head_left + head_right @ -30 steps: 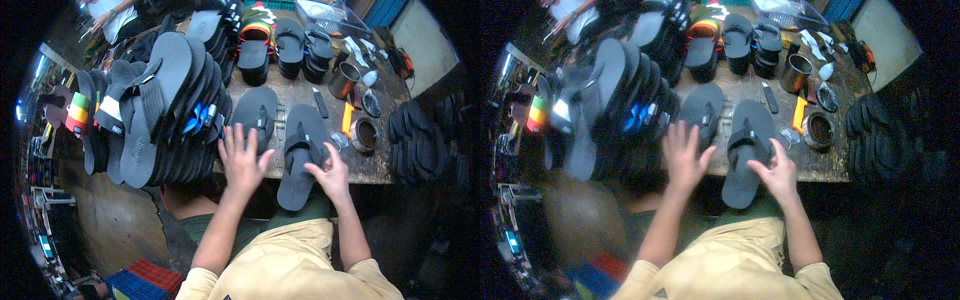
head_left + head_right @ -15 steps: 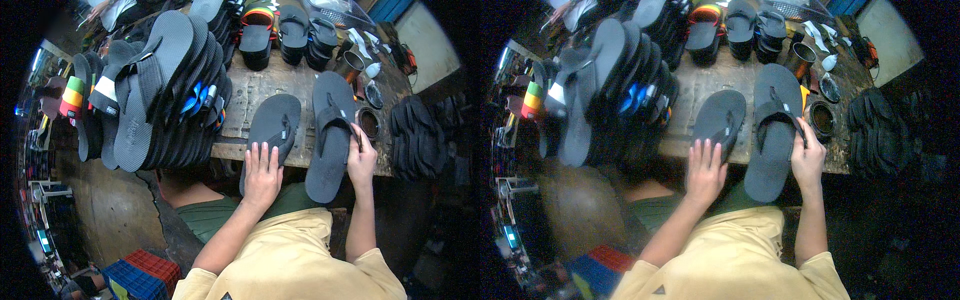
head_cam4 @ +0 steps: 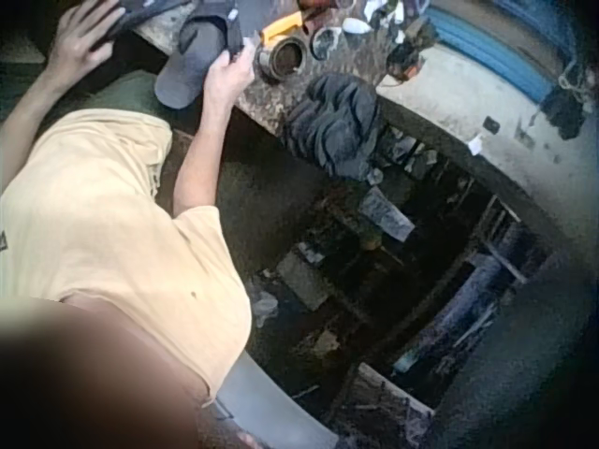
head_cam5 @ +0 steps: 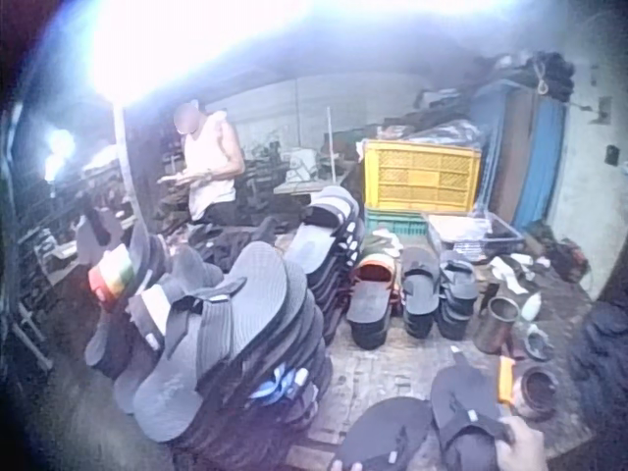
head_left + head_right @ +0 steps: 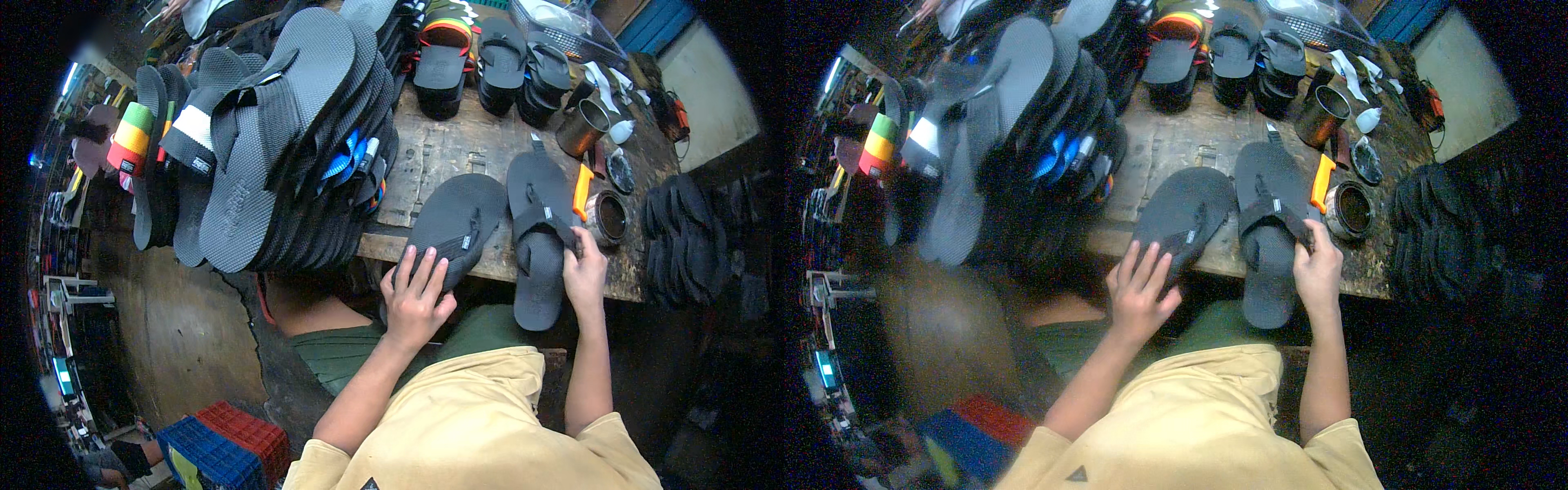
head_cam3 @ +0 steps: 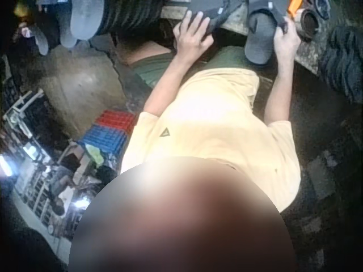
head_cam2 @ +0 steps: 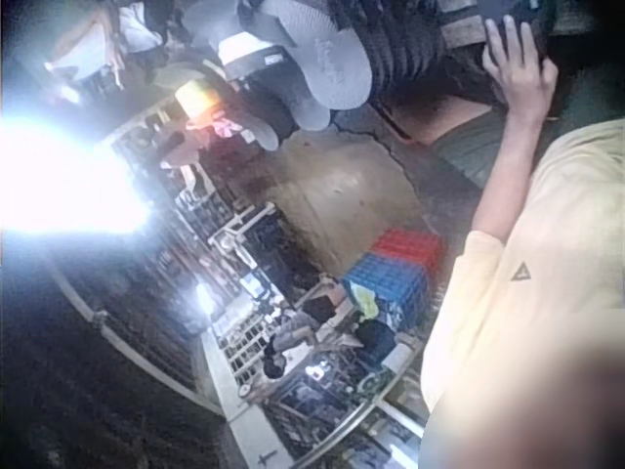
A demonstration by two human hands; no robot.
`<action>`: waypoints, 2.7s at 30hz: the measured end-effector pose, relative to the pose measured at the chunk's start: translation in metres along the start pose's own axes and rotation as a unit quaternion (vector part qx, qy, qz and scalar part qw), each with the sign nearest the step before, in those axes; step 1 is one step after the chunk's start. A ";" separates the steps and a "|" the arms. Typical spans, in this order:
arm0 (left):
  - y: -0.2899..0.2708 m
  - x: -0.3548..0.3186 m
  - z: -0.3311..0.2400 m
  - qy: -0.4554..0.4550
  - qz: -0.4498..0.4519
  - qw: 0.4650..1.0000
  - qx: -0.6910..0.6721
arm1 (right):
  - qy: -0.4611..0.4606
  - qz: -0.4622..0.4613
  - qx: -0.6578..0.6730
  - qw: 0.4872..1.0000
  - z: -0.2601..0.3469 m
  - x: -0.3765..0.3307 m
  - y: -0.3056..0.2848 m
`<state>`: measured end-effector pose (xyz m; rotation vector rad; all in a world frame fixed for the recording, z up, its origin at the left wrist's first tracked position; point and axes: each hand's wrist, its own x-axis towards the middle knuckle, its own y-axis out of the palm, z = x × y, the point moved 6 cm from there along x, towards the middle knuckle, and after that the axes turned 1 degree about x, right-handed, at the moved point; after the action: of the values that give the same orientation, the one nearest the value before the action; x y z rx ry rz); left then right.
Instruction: The person picks up pairs of flip-flops and slides from a table, presses the straps onto the soles, and stacks the finished pairs. They handle multiple styles including black, blue, and white-striped models, repeatedly picking, pressing, and stacking them.
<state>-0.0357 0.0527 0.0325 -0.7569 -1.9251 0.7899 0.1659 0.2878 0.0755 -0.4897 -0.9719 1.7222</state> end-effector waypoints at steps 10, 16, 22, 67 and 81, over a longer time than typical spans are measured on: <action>-0.011 -0.011 0.014 0.058 -0.069 0.994 -0.056 | 0.075 0.126 0.140 0.979 0.018 0.004 0.015; -0.016 -0.004 0.010 0.139 0.019 0.979 -0.149 | -0.019 0.226 0.207 0.952 0.064 0.051 -0.013; -0.004 -0.002 0.006 0.170 0.108 0.972 -0.118 | -0.257 0.472 -0.002 0.843 0.140 0.089 0.059; -0.030 -0.038 0.035 -0.325 0.030 0.922 -0.208 | -0.172 -0.007 0.126 0.977 0.052 -0.003 -0.001; -0.020 -0.036 -0.009 -0.280 0.022 0.929 -0.242 | 0.034 0.028 0.252 0.967 0.031 -0.018 0.018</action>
<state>-0.0162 0.0151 0.0333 -0.9368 -2.6882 0.5971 0.1396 0.2571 0.0769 -0.2402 -0.4431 1.9055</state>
